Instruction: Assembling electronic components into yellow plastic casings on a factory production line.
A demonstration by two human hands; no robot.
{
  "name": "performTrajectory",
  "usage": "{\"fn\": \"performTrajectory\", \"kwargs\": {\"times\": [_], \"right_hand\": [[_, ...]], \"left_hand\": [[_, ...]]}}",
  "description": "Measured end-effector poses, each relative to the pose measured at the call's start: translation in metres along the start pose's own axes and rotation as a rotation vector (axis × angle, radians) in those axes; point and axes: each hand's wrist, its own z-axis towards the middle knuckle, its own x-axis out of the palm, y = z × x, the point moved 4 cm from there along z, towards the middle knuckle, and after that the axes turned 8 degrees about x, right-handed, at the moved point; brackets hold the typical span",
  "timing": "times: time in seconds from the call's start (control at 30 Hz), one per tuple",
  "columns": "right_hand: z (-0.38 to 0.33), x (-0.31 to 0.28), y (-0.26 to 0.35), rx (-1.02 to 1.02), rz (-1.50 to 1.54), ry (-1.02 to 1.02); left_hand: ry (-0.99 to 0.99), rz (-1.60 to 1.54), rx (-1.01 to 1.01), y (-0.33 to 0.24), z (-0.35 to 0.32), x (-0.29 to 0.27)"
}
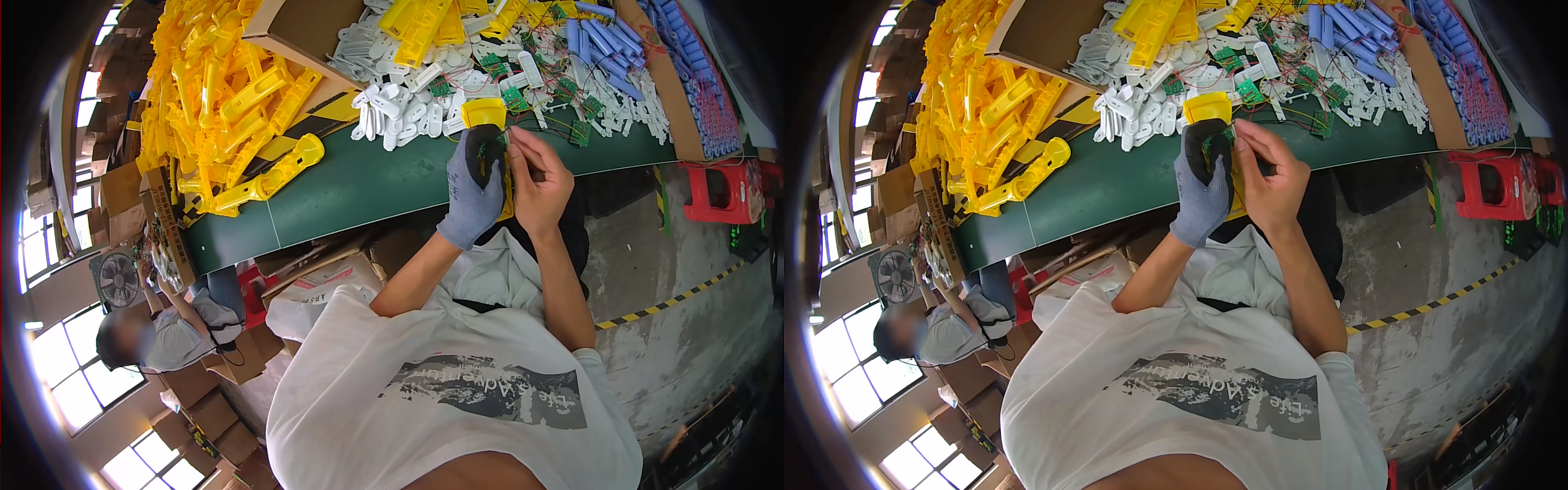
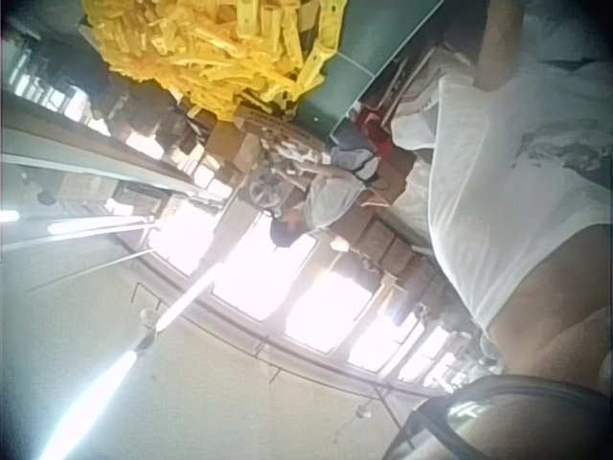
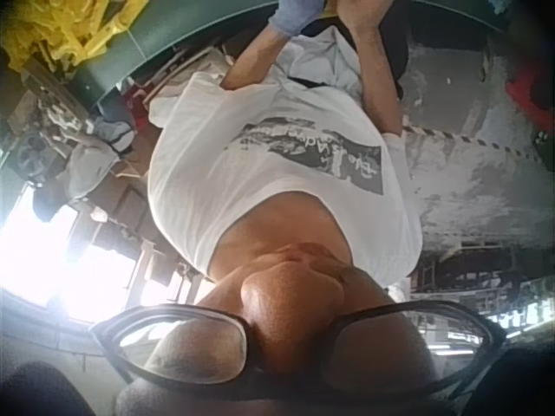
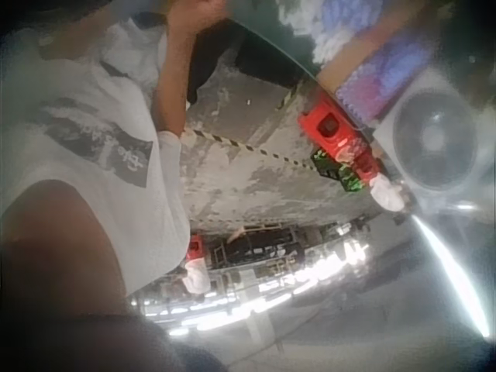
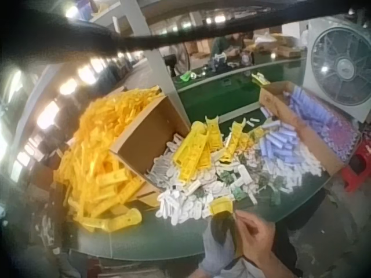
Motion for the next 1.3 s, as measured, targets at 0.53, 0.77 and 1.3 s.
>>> {"fn": "performTrajectory", "kwargs": {"times": [0.53,0.77,1.3], "right_hand": [[-0.018,-0.013,0.028,-0.123,-0.506,0.252],[-0.017,0.000,0.043,-0.245,-0.478,0.359],[0.015,-0.039,0.014,-0.248,-0.569,0.418]], "left_hand": [[-0.140,-0.248,-0.235,-0.012,0.012,-0.028],[-0.263,-0.121,-0.230,0.017,-0.011,-0.048],[0.682,0.831,0.392,-0.059,0.032,-0.023]]}}
